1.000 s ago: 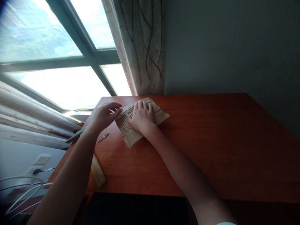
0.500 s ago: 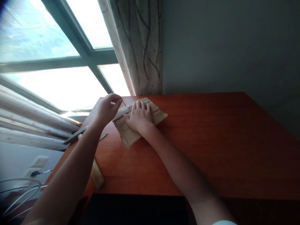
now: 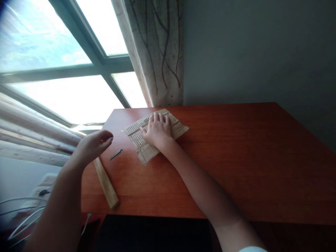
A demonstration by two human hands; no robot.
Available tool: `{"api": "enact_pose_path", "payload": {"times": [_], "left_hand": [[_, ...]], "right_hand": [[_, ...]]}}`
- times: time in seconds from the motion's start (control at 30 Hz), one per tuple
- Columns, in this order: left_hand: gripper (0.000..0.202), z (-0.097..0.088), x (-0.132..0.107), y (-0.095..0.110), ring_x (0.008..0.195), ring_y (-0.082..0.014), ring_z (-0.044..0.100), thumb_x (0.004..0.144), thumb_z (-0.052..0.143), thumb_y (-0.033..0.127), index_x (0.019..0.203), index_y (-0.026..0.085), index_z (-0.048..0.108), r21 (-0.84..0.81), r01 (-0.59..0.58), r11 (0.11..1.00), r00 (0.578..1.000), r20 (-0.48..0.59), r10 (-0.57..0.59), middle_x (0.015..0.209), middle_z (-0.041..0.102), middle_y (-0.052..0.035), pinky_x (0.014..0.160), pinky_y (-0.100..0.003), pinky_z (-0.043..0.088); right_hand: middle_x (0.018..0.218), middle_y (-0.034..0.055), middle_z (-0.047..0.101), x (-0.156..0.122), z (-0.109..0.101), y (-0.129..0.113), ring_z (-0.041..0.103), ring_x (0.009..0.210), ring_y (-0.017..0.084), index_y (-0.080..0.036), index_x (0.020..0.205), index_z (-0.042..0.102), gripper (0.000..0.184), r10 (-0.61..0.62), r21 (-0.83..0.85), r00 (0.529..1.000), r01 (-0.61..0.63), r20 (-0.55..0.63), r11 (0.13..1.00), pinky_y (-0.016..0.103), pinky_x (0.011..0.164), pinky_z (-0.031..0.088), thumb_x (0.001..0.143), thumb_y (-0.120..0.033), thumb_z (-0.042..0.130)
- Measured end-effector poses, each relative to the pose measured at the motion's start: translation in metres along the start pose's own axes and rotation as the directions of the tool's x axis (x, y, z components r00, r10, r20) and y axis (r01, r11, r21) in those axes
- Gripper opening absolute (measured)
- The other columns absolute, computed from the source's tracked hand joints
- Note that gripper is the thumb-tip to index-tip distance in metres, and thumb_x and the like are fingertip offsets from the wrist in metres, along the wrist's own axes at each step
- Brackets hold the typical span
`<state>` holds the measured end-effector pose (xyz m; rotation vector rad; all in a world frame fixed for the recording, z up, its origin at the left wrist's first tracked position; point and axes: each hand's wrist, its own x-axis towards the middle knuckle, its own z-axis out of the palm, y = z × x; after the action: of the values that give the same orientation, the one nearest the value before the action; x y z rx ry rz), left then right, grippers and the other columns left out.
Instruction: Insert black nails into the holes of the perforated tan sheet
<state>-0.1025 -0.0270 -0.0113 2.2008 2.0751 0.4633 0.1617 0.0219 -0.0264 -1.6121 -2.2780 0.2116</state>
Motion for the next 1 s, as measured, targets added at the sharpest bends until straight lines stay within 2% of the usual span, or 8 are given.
{"api": "enact_pose_path", "payload": {"times": [0.1, 0.37, 0.5, 0.6, 0.73, 0.83, 0.9, 1.0], "left_hand": [[0.024, 0.016, -0.016, -0.014, 0.067, -0.0191, 0.062, 0.078, 0.053, 0.042, 0.083, 0.023, 0.068, 0.056, -0.036, 0.998, 0.993, 0.111, 0.03, 0.075, 0.069, -0.0027, 0.062, -0.028, 0.045], [0.029, 0.029, -0.024, -0.009, 0.064, -0.0192, 0.062, 0.081, 0.051, 0.047, 0.08, 0.024, 0.067, 0.077, -0.046, 0.996, 0.992, 0.12, 0.037, 0.072, 0.07, -0.003, 0.058, -0.027, 0.04], [0.027, 0.029, -0.017, -0.004, 0.065, -0.0195, 0.064, 0.084, 0.05, 0.043, 0.086, 0.026, 0.071, 0.09, -0.025, 0.996, 0.999, 0.035, 0.022, 0.075, 0.072, -0.0028, 0.061, -0.028, 0.042], [0.026, 0.027, -0.009, 0.009, 0.066, -0.0181, 0.065, 0.084, 0.052, 0.037, 0.095, 0.025, 0.072, 0.025, -0.008, 1.0, 0.996, -0.085, 0.01, 0.082, 0.073, -0.0028, 0.065, -0.028, 0.046], [0.023, 0.02, 0.008, 0.039, 0.066, -0.0158, 0.065, 0.086, 0.054, 0.032, 0.094, 0.02, 0.071, -0.119, -0.108, 0.987, 0.972, -0.22, 0.08, 0.085, 0.072, -0.0039, 0.068, -0.027, 0.051], [0.02, 0.018, 0.024, 0.062, 0.07, -0.0158, 0.064, 0.086, 0.055, 0.03, 0.093, 0.019, 0.071, -0.142, -0.153, 0.978, 0.945, -0.312, 0.102, 0.087, 0.072, -0.0043, 0.07, -0.027, 0.051], [0.021, 0.02, 0.036, 0.075, 0.072, -0.0164, 0.064, 0.087, 0.056, 0.031, 0.096, 0.019, 0.07, -0.157, -0.175, 0.972, 0.946, -0.3, 0.122, 0.087, 0.072, -0.0047, 0.07, -0.028, 0.051], [0.022, 0.027, 0.053, 0.092, 0.075, -0.019, 0.065, 0.086, 0.059, 0.032, 0.099, 0.019, 0.07, -0.141, -0.216, 0.966, 0.968, -0.164, 0.192, 0.089, 0.071, -0.0066, 0.069, -0.03, 0.05]], "right_hand": [[0.156, 0.0229, 0.04, 0.0, -0.001, 0.0, 0.035, 0.143, 0.035, 0.003, 0.149, 0.04, 0.076, -0.008, 0.003, 1.0, 0.008, 0.001, 1.0, 0.05, 0.119, 0.02, 0.096, -0.053, 0.039], [0.156, 0.0227, 0.04, 0.001, 0.002, 0.0, 0.035, 0.142, 0.035, 0.002, 0.148, 0.041, 0.077, 0.002, 0.005, 1.0, -0.002, -0.004, 1.0, 0.051, 0.119, 0.02, 0.095, -0.053, 0.042], [0.157, 0.0219, 0.039, 0.001, 0.001, 0.0, 0.034, 0.143, 0.035, 0.002, 0.149, 0.041, 0.076, -0.002, 0.002, 1.0, 0.002, 0.003, 1.0, 0.051, 0.119, 0.02, 0.096, -0.052, 0.04], [0.157, 0.0224, 0.038, 0.001, 0.0, 0.0, 0.034, 0.143, 0.035, 0.003, 0.149, 0.04, 0.077, -0.006, 0.006, 1.0, 0.006, 0.014, 1.0, 0.051, 0.119, 0.02, 0.096, -0.052, 0.038], [0.158, 0.0221, 0.038, 0.001, 0.0, 0.0, 0.033, 0.144, 0.035, 0.002, 0.149, 0.04, 0.077, 0.005, 0.006, 1.0, -0.005, 0.018, 1.0, 0.051, 0.119, 0.019, 0.095, -0.053, 0.041], [0.157, 0.0221, 0.039, 0.001, 0.001, 0.0, 0.033, 0.143, 0.034, 0.001, 0.149, 0.04, 0.077, 0.007, 0.011, 1.0, -0.007, -0.001, 1.0, 0.051, 0.119, 0.018, 0.095, -0.054, 0.042], [0.157, 0.0222, 0.039, 0.001, 0.002, 0.0, 0.033, 0.143, 0.034, 0.001, 0.149, 0.041, 0.077, 0.007, 0.016, 1.0, -0.007, -0.008, 1.0, 0.051, 0.119, 0.018, 0.095, -0.054, 0.042], [0.156, 0.0221, 0.04, 0.001, 0.002, -0.001, 0.034, 0.143, 0.034, 0.0, 0.148, 0.041, 0.074, 0.012, 0.019, 1.0, -0.011, -0.015, 1.0, 0.051, 0.119, 0.018, 0.095, -0.051, 0.043]]}}
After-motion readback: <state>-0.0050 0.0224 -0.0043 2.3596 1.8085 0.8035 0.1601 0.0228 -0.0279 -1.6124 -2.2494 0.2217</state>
